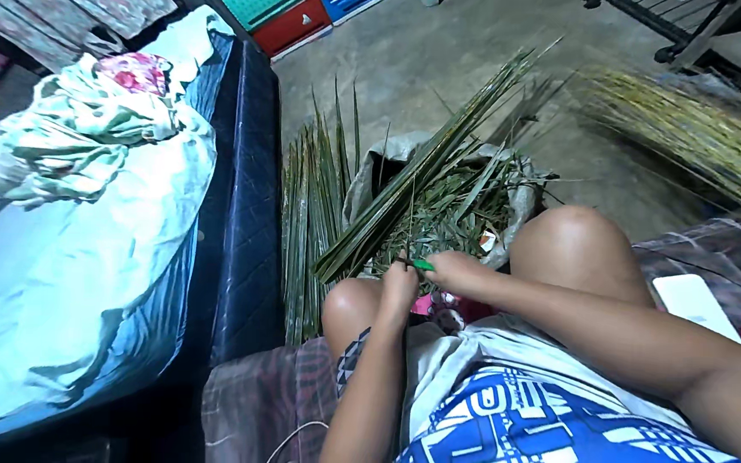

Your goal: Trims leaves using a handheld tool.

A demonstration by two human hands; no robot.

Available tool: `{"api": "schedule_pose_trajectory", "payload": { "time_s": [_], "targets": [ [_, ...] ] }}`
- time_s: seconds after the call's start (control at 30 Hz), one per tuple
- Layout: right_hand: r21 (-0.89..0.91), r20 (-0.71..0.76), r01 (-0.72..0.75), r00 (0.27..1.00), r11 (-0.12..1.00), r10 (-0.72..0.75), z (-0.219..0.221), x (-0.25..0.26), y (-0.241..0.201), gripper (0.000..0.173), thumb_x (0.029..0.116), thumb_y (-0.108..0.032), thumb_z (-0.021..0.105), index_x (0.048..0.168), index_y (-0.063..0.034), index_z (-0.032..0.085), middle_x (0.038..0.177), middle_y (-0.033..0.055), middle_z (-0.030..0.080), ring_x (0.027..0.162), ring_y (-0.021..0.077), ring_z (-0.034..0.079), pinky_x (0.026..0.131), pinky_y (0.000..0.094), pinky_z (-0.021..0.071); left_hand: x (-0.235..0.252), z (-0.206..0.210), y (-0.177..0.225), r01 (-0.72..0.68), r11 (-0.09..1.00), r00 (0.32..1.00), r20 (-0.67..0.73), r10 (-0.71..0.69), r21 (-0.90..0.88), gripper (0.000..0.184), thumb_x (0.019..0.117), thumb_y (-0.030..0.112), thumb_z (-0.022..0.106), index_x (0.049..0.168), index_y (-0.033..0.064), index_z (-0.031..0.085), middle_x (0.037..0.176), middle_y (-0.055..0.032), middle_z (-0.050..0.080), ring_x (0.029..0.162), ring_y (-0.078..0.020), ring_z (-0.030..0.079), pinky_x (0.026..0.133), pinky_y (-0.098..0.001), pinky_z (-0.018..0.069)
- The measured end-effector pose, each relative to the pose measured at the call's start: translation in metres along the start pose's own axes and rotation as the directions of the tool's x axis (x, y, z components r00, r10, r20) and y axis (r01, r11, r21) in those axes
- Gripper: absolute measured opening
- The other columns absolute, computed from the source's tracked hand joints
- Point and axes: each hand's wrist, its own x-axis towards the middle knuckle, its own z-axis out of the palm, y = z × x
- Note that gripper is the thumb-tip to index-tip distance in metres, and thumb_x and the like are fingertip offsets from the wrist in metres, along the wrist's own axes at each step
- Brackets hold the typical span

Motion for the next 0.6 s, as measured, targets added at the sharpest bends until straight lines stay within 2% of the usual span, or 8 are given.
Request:
{"api": "schedule_pose_trajectory", "payload": {
  "time_s": [0.03, 0.13, 0.23, 0.4, 0.43, 0.5, 0.53, 0.6],
  "targets": [
    [-0.057, -0.037, -0.044, 0.998, 0.997, 0.042, -0.003, 0.003, 0.0, 0.035, 0.1094, -0.024, 0.046, 0.126, 0.0033, 0.061, 0.123, 0.0278, 0.065, 0.119, 0.0452, 0.063, 0.095, 0.0639, 0.0485, 0.001, 0.001, 0.0, -0.005, 1.0, 1.0, 0.012, 0.005, 0.019, 0.037, 0.1112, 0.017, 0.032, 0.133, -0.0012, 0.056, 0.093, -0.0127, 0.064, 0.068, -0.0181, 0.058, 0.066, -0.0362, 0.0508],
    [-0.118, -0.152, -0.19, 0.974, 0.975, 0.171, -0.014, 0.019, 0.009, 0.037, 0.1095, -0.022, 0.047, 0.135, 0.0018, 0.058, 0.13, 0.0283, 0.064, 0.123, 0.0476, 0.062, 0.097, 0.0655, 0.0486, 0.003, 0.003, 0.001, -0.027, 1.0, 0.998, 0.051, 0.028, -0.001, 0.046, 0.1129, 0.018, 0.031, 0.155, 0.002, 0.04, 0.101, -0.0159, 0.067, 0.071, -0.0197, 0.059, 0.068, -0.0358, 0.0504],
    [-0.051, -0.196, -0.184, 0.966, 0.982, 0.17, -0.028, 0.028, 0.017, 0.035, 0.1087, -0.025, 0.05, 0.128, 0.0006, 0.062, 0.123, 0.0261, 0.067, 0.119, 0.0448, 0.064, 0.095, 0.0642, 0.0496, 0.002, 0.003, 0.002, -0.02, 0.999, 0.999, 0.048, 0.022, -0.034, 0.047, 0.1133, 0.019, 0.031, 0.157, 0.0038, 0.036, 0.097, -0.0132, 0.068, 0.064, -0.0159, 0.055, 0.061, -0.032, 0.0471],
    [0.116, 0.084, 0.013, 0.996, 0.993, -0.023, -0.008, 0.01, 0.003, 0.035, 0.1108, -0.023, 0.042, 0.11, 0.0062, 0.063, 0.103, 0.0244, 0.062, 0.096, 0.036, 0.061, 0.084, 0.0555, 0.0466, 0.0, -0.001, 0.004, 0.016, 1.0, 1.0, 0.018, -0.016, -0.024, 0.036, 0.1096, 0.013, 0.035, 0.135, -0.0017, 0.055, 0.094, -0.0124, 0.062, 0.071, -0.018, 0.057, 0.069, -0.0361, 0.05],
    [0.118, 0.102, 0.015, 0.994, 0.993, -0.027, -0.004, 0.009, 0.001, 0.035, 0.111, -0.022, 0.042, 0.109, 0.0059, 0.062, 0.102, 0.0235, 0.061, 0.095, 0.035, 0.061, 0.084, 0.0542, 0.0463, 0.0, -0.001, 0.003, 0.024, 0.999, 1.0, 0.016, -0.023, -0.032, 0.038, 0.1088, 0.012, 0.036, 0.141, -0.0009, 0.053, 0.094, -0.0132, 0.061, 0.073, -0.0193, 0.057, 0.07, -0.0374, 0.0497],
    [0.039, 0.059, -0.015, 0.998, 0.999, 0.013, -0.002, 0.007, -0.003, 0.034, 0.1102, -0.024, 0.043, 0.115, 0.0041, 0.063, 0.111, 0.0251, 0.064, 0.106, 0.0391, 0.064, 0.09, 0.0585, 0.0484, 0.001, 0.0, 0.001, 0.02, 1.0, 1.0, 0.01, -0.02, -0.023, 0.04, 0.1084, 0.013, 0.036, 0.141, -0.0007, 0.054, 0.096, -0.0137, 0.062, 0.074, -0.0201, 0.057, 0.07, -0.0382, 0.0496],
    [-0.019, 0.011, -0.047, 0.999, 0.999, 0.047, -0.002, 0.007, -0.003, 0.035, 0.1098, -0.024, 0.045, 0.121, 0.0036, 0.063, 0.119, 0.0265, 0.065, 0.115, 0.042, 0.064, 0.094, 0.0612, 0.0485, 0.003, 0.001, 0.001, 0.012, 1.0, 1.0, 0.01, -0.012, 0.001, 0.036, 0.1095, 0.015, 0.035, 0.132, -0.0016, 0.058, 0.095, -0.0136, 0.063, 0.074, -0.02, 0.058, 0.07, -0.0382, 0.05],
    [-0.114, -0.094, -0.142, 0.987, 0.983, 0.131, -0.005, 0.015, 0.0, 0.036, 0.1092, -0.024, 0.047, 0.132, 0.002, 0.059, 0.128, 0.0277, 0.065, 0.122, 0.0459, 0.062, 0.097, 0.0643, 0.0486, 0.006, 0.003, 0.0, -0.011, 1.0, 0.999, 0.042, 0.01, 0.021, 0.04, 0.1124, 0.019, 0.032, 0.14, 0.0, 0.053, 0.103, -0.0161, 0.067, 0.077, -0.0213, 0.062, 0.073, -0.0383, 0.0513]
  ]
}}
